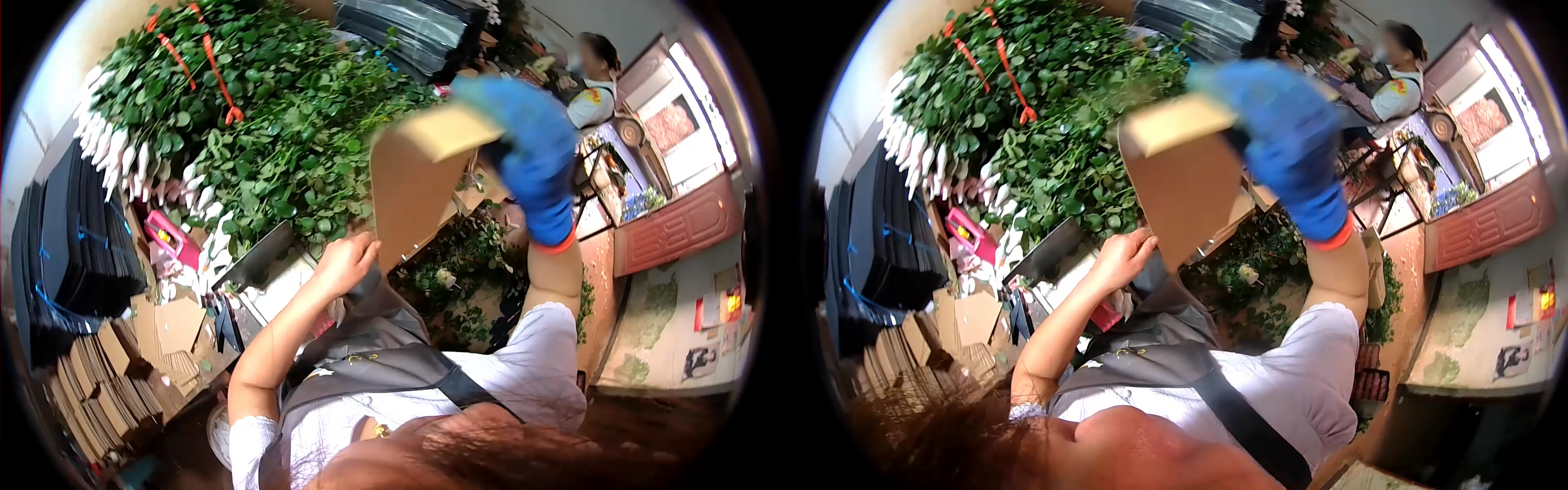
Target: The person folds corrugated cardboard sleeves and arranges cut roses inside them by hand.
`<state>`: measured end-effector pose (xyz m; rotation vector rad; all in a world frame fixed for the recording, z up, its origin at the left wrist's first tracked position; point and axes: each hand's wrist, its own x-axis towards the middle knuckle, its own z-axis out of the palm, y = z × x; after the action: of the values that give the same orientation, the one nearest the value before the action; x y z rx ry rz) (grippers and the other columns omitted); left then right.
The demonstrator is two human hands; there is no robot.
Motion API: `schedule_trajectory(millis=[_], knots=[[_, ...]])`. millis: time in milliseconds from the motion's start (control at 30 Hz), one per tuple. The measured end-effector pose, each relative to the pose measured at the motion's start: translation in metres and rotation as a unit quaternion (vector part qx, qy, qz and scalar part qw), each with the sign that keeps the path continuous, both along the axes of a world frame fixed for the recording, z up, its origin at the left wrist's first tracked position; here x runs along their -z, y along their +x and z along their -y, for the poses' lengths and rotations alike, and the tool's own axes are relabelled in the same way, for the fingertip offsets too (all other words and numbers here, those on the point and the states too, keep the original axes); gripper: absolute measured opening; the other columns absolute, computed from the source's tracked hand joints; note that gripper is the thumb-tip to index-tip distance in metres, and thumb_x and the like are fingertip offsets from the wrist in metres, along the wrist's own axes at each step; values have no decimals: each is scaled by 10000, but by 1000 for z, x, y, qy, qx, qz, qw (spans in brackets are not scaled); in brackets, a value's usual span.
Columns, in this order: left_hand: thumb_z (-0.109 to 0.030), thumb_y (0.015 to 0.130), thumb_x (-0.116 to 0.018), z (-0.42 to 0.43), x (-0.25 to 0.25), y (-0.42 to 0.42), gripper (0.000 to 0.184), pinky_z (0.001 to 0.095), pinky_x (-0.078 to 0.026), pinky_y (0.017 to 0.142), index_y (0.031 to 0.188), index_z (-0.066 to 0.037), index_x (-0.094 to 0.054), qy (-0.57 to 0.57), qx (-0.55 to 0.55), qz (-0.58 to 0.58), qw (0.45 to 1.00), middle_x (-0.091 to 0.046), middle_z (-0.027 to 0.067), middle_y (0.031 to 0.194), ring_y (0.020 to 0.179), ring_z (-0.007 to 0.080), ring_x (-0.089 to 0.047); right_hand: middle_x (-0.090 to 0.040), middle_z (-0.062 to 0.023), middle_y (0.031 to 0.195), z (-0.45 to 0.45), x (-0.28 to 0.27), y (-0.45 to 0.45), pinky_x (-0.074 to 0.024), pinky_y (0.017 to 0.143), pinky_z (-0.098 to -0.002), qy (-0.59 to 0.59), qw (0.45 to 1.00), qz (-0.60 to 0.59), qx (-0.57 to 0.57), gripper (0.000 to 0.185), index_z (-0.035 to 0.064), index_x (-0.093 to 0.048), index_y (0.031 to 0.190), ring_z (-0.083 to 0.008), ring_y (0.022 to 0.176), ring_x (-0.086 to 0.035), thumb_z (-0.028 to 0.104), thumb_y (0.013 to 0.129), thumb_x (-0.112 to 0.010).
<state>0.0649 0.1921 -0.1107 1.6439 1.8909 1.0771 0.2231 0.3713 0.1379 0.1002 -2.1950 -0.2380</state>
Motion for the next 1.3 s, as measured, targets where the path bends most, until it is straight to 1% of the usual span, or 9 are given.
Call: schedule_trajectory(millis=[133,200,267,467,733,867,1100,1233,1300], knots=[[-277,1004,-498,22,7,-20,291,554,-541,714,1080,-62,-680,-32,-93,-38,994,-678,251,811,753,449,-671,-724,-84,1193,-29,-36,-62,-530,949,-300,-226,933,-80,-269,278,15,-690,1224,-157,1099,-670,-15,951,-648],[-318,1026,-516,36,2,-31,352,469,-563,619,1119,2,-631,-17,-150,112,982,-675,269,781,714,414,-694,-722,-98,1197,-12,-44,-83,-519,961,-307,-55,994,-52,-81,293,21,-681,1248,-180,1093,-679,-12,961,-635],[-359,1032,-525,66,-36,-28,427,407,-592,575,1131,49,-602,22,-97,602,792,-706,266,792,664,378,-716,-730,-119,1044,21,-41,-111,-551,828,-343,-33,992,56,-105,280,132,-721,1164,-269,944,-712,53,897,-689],[-425,1070,-385,179,-24,-17,597,347,-622,505,1194,118,-602,-42,91,824,557,-729,275,932,661,334,-739,-606,-92,708,92,33,-172,-483,590,-438,111,884,425,-162,162,149,-593,889,-308,663,-629,296,922,-653],[-595,1022,-435,281,83,-88,683,296,-417,446,705,-55,-708,-340,-217,465,788,-676,99,620,523,178,-644,-707,-123,853,159,196,-250,-548,634,-437,105,812,540,-194,255,114,-659,954,-317,782,-705,343,974,-551],[-464,987,-519,249,125,-107,463,482,-547,674,807,-83,-712,-274,-320,-111,900,-690,117,700,683,326,-693,-709,-120,802,165,208,-257,-552,630,-443,112,825,524,-182,282,111,-662,968,-321,761,-709,369,978,-550],[-662,906,-522,176,180,-86,870,472,-253,1210,1524,-66,-379,-94,-141,-284,944,-331,167,1601,1495,322,-295,-711,-88,989,159,193,-244,-541,753,-401,29,919,269,-289,299,145,-666,1182,-262,842,-689,291,921,-672],[-748,873,-483,175,169,-85,971,466,-94,1254,1545,-57,-360,-146,-139,-298,933,-264,126,1652,1543,269,-197,-635,-93,1241,146,159,-212,-490,933,-432,-146,722,646,-201,577,113,-548,1351,-300,1083,-622,304,841,-740],[-739,879,-483,175,175,-85,970,473,-84,1257,1551,-53,-349,-129,-149,-288,937,-276,125,1648,1545,256,-194,-668,-92,1114,152,184,-224,-520,834,-421,-70,865,444,-223,547,116,-582,1313,-286,977,-653,282,826,-769]])
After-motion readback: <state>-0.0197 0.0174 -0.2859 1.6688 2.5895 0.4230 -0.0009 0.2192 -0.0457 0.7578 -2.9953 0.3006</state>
